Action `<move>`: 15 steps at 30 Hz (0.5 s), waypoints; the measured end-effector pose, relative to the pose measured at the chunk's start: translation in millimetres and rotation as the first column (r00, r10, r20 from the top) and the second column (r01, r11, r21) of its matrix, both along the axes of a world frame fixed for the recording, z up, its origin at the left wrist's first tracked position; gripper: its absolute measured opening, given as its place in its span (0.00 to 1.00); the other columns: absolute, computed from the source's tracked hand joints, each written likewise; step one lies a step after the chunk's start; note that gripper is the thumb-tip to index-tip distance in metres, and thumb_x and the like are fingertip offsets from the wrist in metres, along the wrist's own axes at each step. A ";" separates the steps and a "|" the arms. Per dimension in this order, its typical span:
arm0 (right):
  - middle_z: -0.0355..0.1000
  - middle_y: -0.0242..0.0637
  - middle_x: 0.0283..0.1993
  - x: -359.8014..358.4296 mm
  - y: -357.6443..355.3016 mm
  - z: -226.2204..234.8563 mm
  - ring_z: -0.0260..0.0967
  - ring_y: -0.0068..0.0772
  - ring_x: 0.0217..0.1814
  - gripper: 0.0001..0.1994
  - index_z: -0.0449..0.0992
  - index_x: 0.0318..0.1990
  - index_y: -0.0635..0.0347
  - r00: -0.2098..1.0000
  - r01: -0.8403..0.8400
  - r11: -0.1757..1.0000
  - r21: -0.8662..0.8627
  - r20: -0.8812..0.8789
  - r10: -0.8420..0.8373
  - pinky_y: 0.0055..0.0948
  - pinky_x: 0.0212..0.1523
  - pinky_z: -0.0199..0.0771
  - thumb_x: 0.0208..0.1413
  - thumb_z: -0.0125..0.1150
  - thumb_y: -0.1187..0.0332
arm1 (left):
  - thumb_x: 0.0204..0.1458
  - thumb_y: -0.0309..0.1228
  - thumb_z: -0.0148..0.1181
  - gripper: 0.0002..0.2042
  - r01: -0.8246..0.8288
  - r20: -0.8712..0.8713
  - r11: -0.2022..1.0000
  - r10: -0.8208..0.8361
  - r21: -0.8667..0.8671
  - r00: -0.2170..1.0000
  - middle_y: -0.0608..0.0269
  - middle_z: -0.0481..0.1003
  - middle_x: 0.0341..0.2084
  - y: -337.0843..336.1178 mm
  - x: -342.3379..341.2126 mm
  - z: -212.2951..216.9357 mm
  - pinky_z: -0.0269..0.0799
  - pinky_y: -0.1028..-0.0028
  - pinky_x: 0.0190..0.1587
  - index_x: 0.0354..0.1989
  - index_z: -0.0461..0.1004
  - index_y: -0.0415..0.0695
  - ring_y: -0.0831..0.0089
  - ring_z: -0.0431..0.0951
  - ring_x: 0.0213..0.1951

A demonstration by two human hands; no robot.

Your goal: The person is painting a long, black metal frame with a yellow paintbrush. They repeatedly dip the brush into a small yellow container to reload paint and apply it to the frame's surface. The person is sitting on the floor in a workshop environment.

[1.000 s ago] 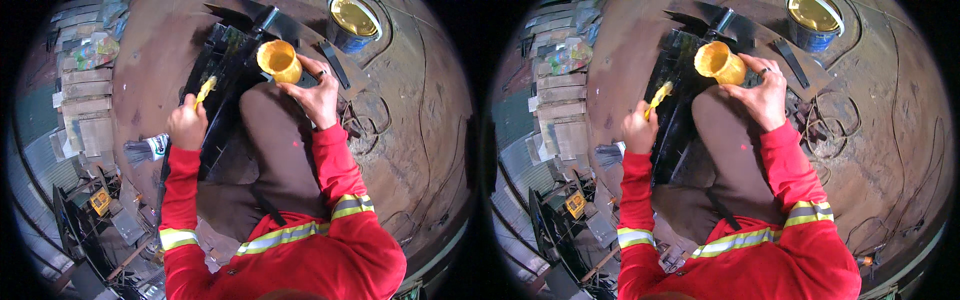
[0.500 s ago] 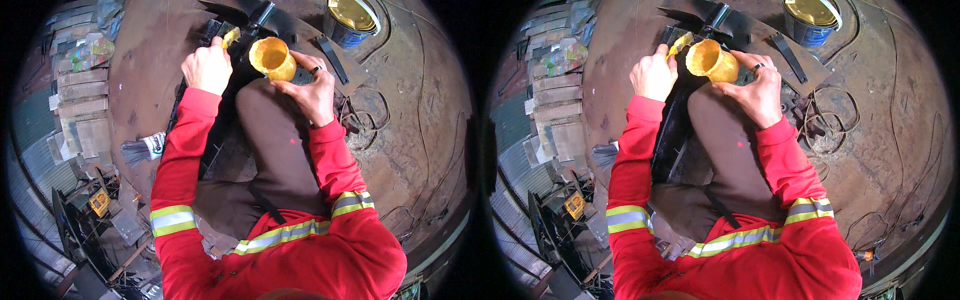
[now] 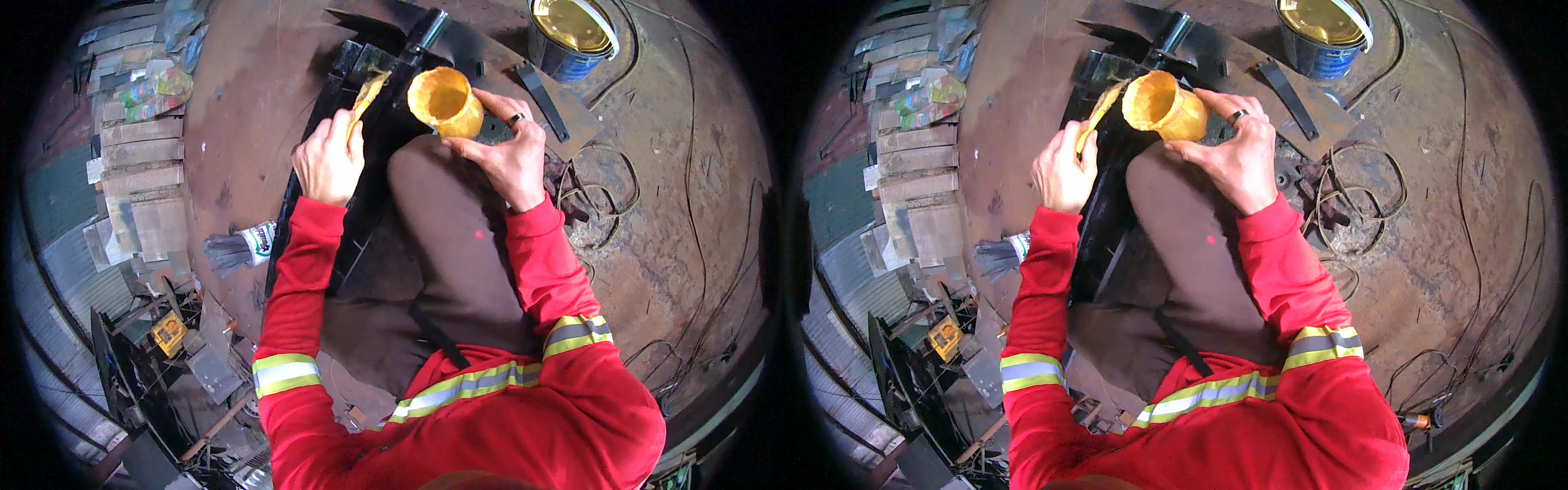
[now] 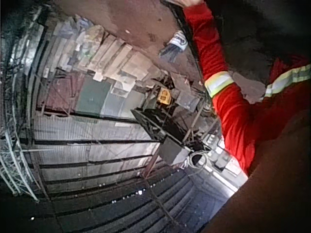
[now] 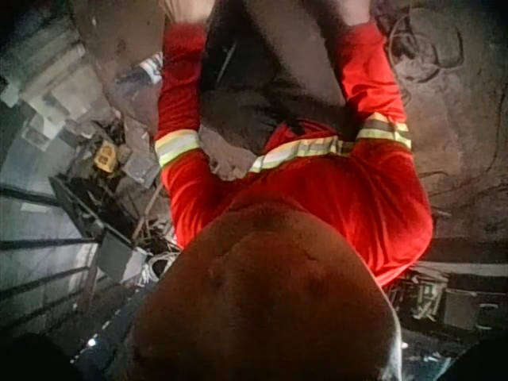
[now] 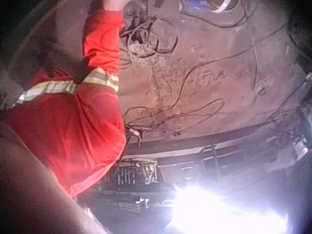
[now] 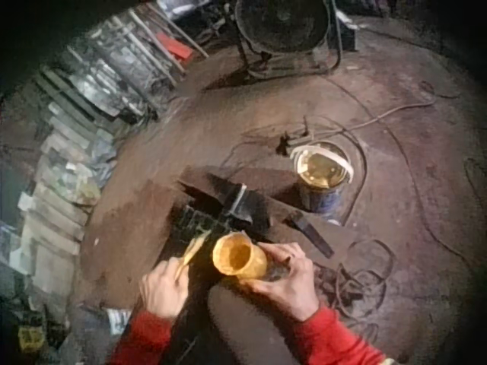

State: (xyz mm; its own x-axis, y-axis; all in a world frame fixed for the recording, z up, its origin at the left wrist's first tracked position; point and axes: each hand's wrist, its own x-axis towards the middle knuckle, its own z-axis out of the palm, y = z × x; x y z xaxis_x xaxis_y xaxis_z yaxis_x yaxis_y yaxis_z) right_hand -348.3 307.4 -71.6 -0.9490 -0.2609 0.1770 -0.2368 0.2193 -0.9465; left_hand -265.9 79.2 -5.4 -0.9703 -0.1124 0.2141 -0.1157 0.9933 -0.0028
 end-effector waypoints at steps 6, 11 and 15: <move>0.78 0.41 0.46 1.4 0.8 3.0 0.71 0.43 0.52 0.32 0.81 0.47 0.59 1.000 0.001 1.000 0.005 0.000 -0.001 0.39 0.57 0.68 0.27 0.81 0.61 | 0.54 0.27 0.62 0.07 -0.015 -0.038 0.967 0.026 0.253 0.999 0.53 0.78 0.33 -14.9 20.0 -30.3 0.76 0.64 0.36 0.40 0.75 0.41 0.53 0.80 0.34; 0.78 0.41 0.46 0.3 0.0 2.4 0.71 0.43 0.52 0.31 0.81 0.47 0.59 1.000 0.003 1.000 0.016 -0.006 -0.003 0.39 0.56 0.69 0.27 0.81 0.62 | 0.54 0.28 0.61 0.07 -0.058 -0.011 0.990 0.060 0.129 0.998 0.54 0.78 0.33 -19.7 19.9 -41.6 0.76 0.63 0.35 0.41 0.75 0.43 0.54 0.80 0.34; 0.78 0.41 0.46 1.4 0.4 2.9 0.71 0.42 0.52 0.32 0.81 0.47 0.59 1.000 0.005 1.000 0.021 -0.003 -0.005 0.39 0.56 0.69 0.27 0.81 0.61 | 0.54 0.29 0.61 0.07 -0.049 -0.040 0.994 0.053 0.098 0.998 0.56 0.77 0.32 -26.4 16.1 -47.5 0.75 0.63 0.34 0.40 0.75 0.44 0.55 0.80 0.33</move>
State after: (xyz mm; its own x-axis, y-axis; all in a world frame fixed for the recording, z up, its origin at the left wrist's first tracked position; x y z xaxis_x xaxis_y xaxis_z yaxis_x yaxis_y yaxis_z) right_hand -346.9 307.8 -68.7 -0.9498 -0.2597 0.1746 -0.2388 0.2408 -0.9407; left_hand -249.9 52.8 -53.0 -0.9529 -0.1841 0.2410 -0.1644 0.9814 0.0995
